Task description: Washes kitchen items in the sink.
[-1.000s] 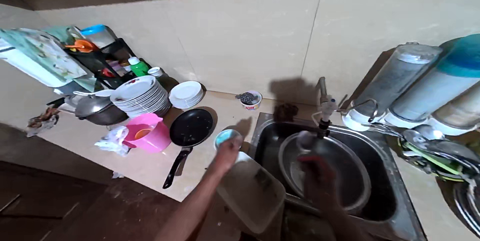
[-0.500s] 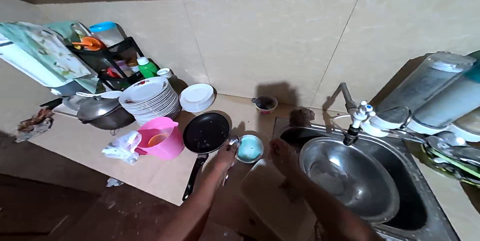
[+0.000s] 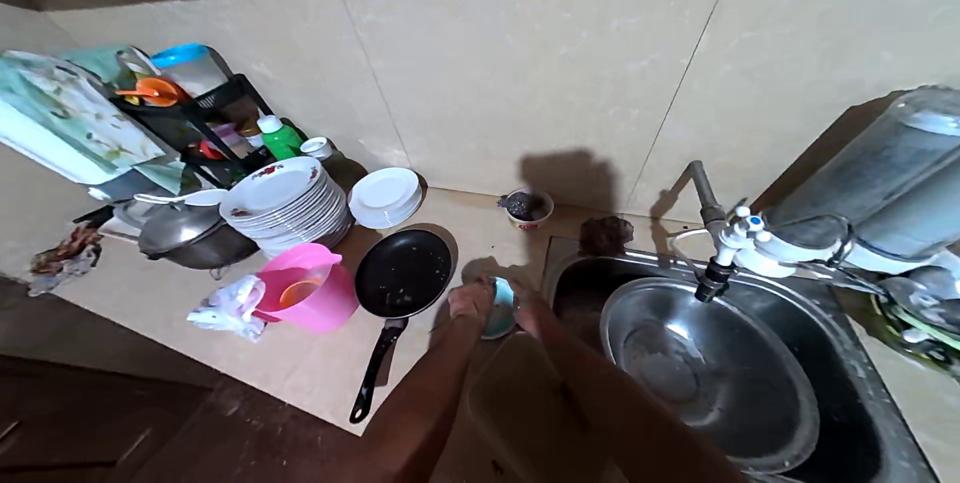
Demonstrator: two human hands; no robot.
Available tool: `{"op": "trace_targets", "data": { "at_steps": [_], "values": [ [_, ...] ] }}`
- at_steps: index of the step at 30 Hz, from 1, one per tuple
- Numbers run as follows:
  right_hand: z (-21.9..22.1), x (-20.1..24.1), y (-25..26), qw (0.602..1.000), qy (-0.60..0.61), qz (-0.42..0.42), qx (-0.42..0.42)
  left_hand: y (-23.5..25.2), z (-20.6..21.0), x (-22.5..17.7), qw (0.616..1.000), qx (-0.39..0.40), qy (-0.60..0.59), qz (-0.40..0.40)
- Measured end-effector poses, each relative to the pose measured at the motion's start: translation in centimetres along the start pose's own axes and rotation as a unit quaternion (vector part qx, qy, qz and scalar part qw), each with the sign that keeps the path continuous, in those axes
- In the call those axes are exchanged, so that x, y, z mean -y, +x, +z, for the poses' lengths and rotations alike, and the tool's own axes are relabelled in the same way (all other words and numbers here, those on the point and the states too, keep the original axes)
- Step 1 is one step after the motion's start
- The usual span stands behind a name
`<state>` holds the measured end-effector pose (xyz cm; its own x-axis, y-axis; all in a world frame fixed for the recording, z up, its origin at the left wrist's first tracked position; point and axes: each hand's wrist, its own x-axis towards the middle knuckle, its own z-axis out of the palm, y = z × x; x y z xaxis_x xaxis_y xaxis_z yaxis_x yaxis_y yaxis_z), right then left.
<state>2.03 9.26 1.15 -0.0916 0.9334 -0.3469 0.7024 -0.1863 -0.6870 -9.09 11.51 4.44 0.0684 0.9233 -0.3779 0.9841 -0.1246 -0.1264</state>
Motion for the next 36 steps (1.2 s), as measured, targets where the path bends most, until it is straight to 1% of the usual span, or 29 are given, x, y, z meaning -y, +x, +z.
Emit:
{"op": "trace_targets", "data": {
  "at_steps": [3,7,12,15,16,19,20,22,25,29,32,33,34,36],
  "values": [
    [-0.2,0.4,-0.4,1.0,-0.004,0.024,0.007,-0.4,0.0,0.3,1.0,-0.004,0.018,0.025],
    [-0.4,0.4,-0.4,1.0,0.007,0.029,0.01,-2.0,0.9,1.0,0.999,0.007,0.016,0.048],
    [-0.3,0.2,-0.5,1.0,0.006,0.018,0.01,-5.3,1.3,2.3,0.994,0.059,0.016,0.085],
    [-0.3,0.0,-0.4,1.0,0.018,0.01,0.016,-5.2,0.2,3.2,0.991,0.064,0.032,0.111],
    [-0.3,-0.1,-0.3,1.0,0.024,0.008,0.018,-4.5,-0.2,3.2,0.993,0.052,0.026,0.102],
    [-0.1,-0.2,-0.1,1.0,0.016,0.003,0.022,-1.3,-0.4,2.0,0.999,0.014,-0.011,0.03],
    [0.0,-0.3,0.0,1.0,0.017,0.0,0.018,-0.5,-0.2,1.5,1.0,0.009,-0.014,0.018],
    [0.1,-0.4,0.1,0.999,0.038,-0.005,0.009,0.0,0.2,0.7,1.0,0.002,-0.017,0.021],
    [0.4,-0.4,0.0,0.998,0.065,0.003,0.011,-1.5,0.6,1.1,0.998,0.015,-0.012,0.061],
    [0.5,-0.2,-0.3,0.999,0.042,0.007,0.005,-4.6,1.0,2.0,0.991,0.059,-0.013,0.117],
    [0.4,-0.4,-0.2,0.999,0.05,0.001,0.006,-4.5,0.5,2.9,0.986,0.059,0.007,0.157],
    [0.4,-0.4,-0.1,0.999,0.054,-0.002,0.008,-4.0,0.4,3.0,0.987,0.049,0.011,0.15],
    [0.4,-0.5,0.0,0.998,0.056,-0.004,0.011,-3.3,0.3,2.9,0.991,0.038,0.005,0.125],
    [0.4,-0.6,0.1,0.998,0.059,-0.011,0.015,-1.7,0.2,2.2,0.998,0.017,-0.033,0.054]
  ]
}}
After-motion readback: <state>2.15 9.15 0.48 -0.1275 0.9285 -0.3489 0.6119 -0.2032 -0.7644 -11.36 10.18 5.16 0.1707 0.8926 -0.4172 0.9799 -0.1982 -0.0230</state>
